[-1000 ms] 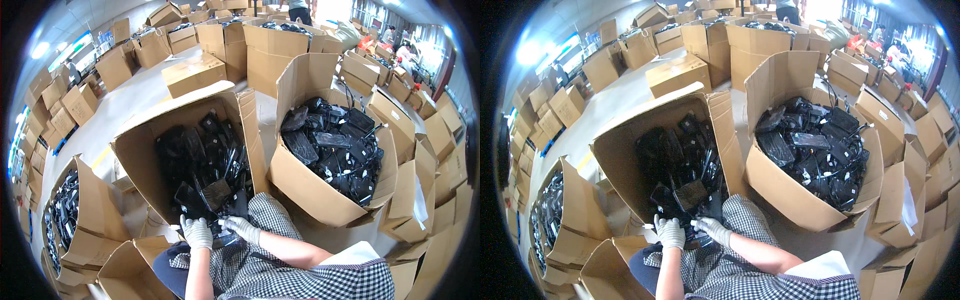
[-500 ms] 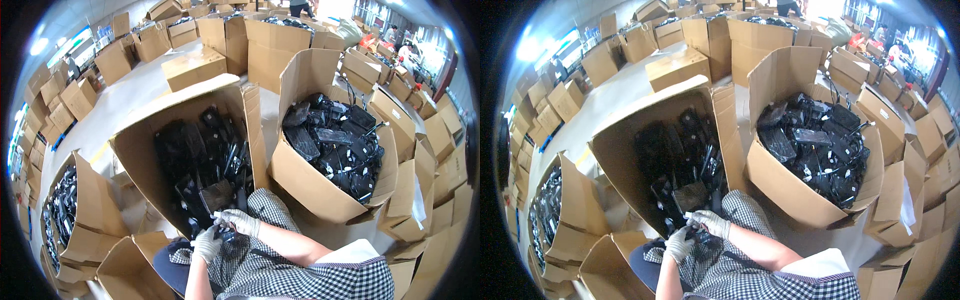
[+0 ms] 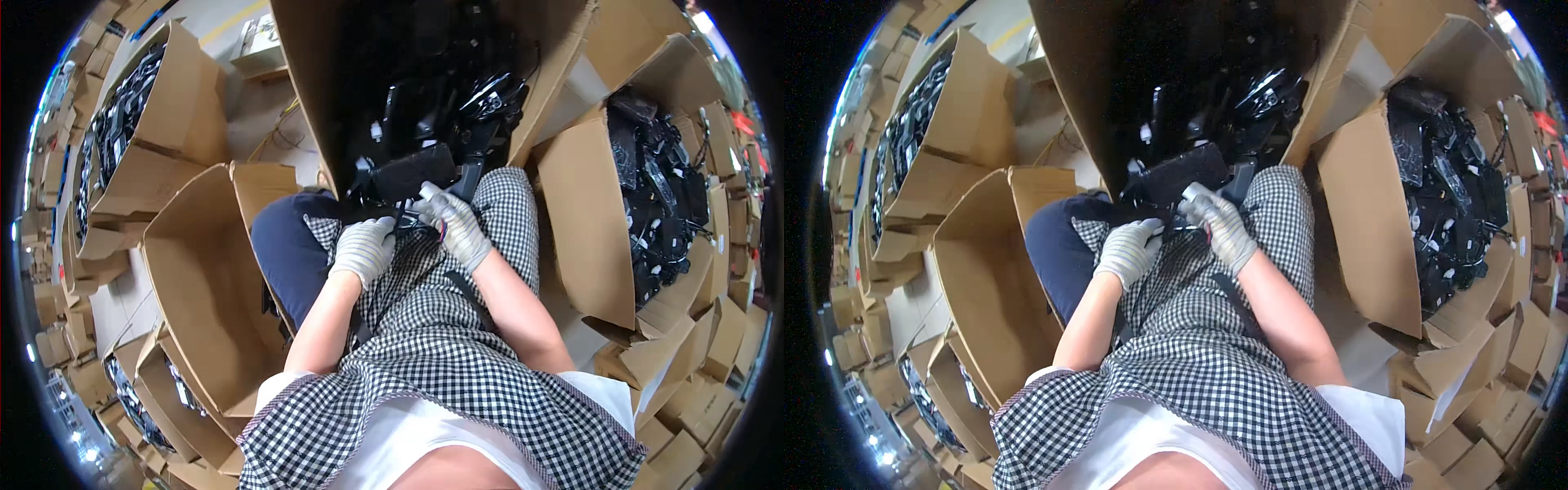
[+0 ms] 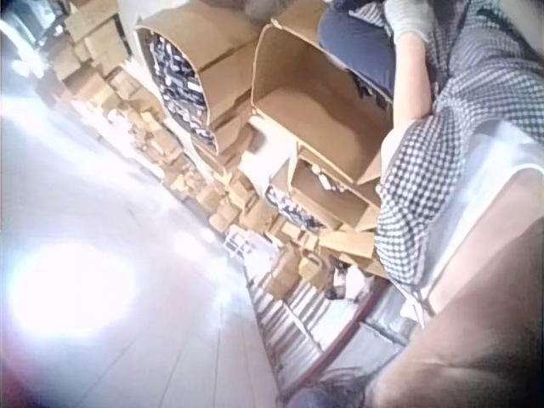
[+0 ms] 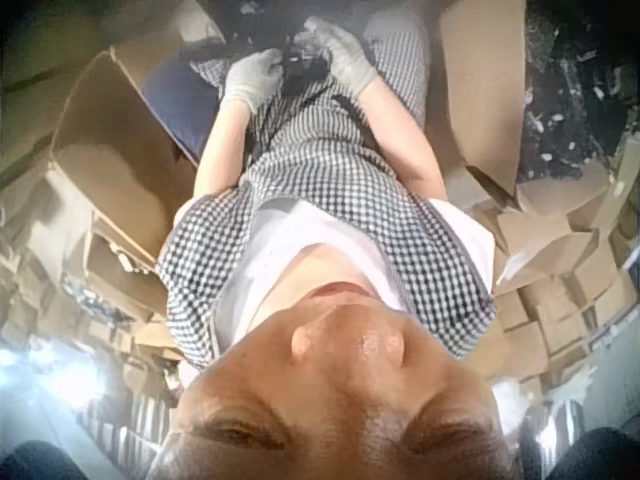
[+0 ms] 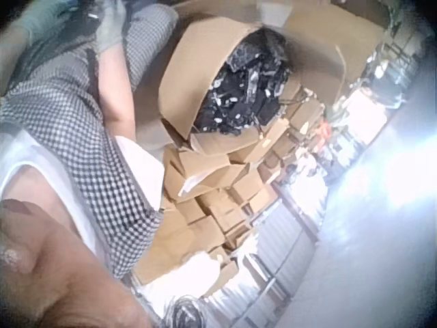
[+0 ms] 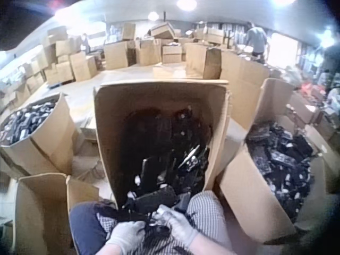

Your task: Inspecting and organizing plastic component housings and wiring harnesses in a manufacturing environment.

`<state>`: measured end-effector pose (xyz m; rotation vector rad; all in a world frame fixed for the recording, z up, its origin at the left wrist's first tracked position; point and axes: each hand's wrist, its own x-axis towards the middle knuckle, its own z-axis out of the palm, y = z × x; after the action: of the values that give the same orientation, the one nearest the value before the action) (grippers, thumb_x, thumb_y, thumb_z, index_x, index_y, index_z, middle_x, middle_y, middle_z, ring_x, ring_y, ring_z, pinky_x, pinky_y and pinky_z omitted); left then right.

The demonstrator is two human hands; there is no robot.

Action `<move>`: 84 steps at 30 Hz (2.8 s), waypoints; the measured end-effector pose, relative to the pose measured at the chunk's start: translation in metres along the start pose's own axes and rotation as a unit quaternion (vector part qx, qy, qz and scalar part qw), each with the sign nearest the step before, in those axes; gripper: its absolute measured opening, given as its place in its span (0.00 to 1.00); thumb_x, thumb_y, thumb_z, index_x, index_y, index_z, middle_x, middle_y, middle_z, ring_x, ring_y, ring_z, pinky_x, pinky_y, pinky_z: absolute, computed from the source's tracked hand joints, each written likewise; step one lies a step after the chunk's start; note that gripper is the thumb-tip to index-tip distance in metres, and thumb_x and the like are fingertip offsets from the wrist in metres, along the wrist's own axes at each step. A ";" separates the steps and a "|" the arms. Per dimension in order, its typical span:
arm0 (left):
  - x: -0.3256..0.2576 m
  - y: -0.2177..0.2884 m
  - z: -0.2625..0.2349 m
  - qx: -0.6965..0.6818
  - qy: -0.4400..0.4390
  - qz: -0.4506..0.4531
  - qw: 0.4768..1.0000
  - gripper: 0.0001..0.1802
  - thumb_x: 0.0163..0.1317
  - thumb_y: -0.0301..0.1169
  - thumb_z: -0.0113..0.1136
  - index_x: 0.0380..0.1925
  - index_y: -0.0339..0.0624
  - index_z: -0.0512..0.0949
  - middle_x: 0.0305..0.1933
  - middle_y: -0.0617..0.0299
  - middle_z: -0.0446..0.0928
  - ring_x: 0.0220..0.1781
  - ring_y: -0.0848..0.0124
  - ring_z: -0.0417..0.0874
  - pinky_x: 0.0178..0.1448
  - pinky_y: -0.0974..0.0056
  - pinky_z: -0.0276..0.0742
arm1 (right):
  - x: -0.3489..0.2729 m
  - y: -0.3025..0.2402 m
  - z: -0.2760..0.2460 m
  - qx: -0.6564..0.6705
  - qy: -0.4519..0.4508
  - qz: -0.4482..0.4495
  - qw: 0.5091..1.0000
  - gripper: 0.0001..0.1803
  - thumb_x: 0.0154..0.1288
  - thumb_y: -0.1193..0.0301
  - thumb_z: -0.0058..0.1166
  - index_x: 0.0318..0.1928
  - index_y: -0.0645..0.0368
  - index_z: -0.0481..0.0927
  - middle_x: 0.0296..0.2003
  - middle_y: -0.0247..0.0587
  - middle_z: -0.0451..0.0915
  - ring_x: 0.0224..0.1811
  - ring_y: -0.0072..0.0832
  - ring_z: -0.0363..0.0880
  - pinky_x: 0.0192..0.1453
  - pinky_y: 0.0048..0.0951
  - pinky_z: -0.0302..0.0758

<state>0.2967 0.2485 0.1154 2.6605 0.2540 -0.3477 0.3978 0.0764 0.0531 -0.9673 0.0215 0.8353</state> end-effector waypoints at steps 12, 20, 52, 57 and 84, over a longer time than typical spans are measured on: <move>0.008 -0.009 0.033 0.081 -0.177 -0.086 0.977 0.22 0.58 0.40 0.51 0.52 0.52 0.75 0.48 0.50 0.79 0.50 0.55 0.80 0.53 0.54 0.75 | 0.016 0.031 -0.018 -0.150 0.143 -0.015 0.978 0.23 0.65 0.56 0.56 0.54 0.56 0.75 0.46 0.35 0.80 0.44 0.18 0.78 0.48 0.21 0.69; -0.009 -0.008 0.007 -0.244 -0.031 -0.057 0.968 0.19 0.59 0.32 0.57 0.52 0.48 0.76 0.34 0.54 0.80 0.33 0.65 0.80 0.39 0.64 0.75 | 0.006 0.021 0.000 -0.158 0.080 0.133 0.975 0.11 0.66 0.65 0.54 0.40 0.58 0.81 0.33 0.28 0.79 0.38 0.18 0.72 0.46 0.21 0.68; -0.003 0.007 0.009 -0.036 0.242 0.176 0.954 0.14 0.49 0.34 0.62 0.38 0.46 0.78 0.23 0.62 0.75 0.28 0.62 0.77 0.36 0.58 0.70 | -0.068 -0.056 0.072 -0.276 0.031 0.107 0.955 0.19 0.62 0.56 0.58 0.26 0.60 0.81 0.16 0.24 0.69 0.17 0.10 0.60 0.21 0.15 0.57; -0.014 0.014 0.022 0.051 0.240 0.219 0.944 0.13 0.50 0.33 0.57 0.38 0.49 0.78 0.23 0.66 0.75 0.27 0.66 0.78 0.38 0.60 0.71 | -0.078 -0.040 0.053 -0.170 0.014 0.160 0.972 0.20 0.63 0.56 0.56 0.26 0.62 0.78 0.13 0.22 0.63 0.13 0.09 0.57 0.16 0.13 0.51; 0.119 -0.008 0.019 0.189 0.033 0.316 0.929 0.11 0.59 0.28 0.49 0.40 0.48 0.78 0.40 0.56 0.79 0.43 0.57 0.81 0.47 0.55 0.77 | -0.098 -0.018 0.034 -0.323 -0.195 0.114 0.919 0.24 0.63 0.49 0.54 0.35 0.60 0.83 0.19 0.26 0.72 0.20 0.13 0.65 0.24 0.18 0.64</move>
<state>0.4043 0.2615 0.0619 2.9333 -0.7138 -0.0994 0.3300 0.0356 0.1220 -1.4128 -0.5251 1.2813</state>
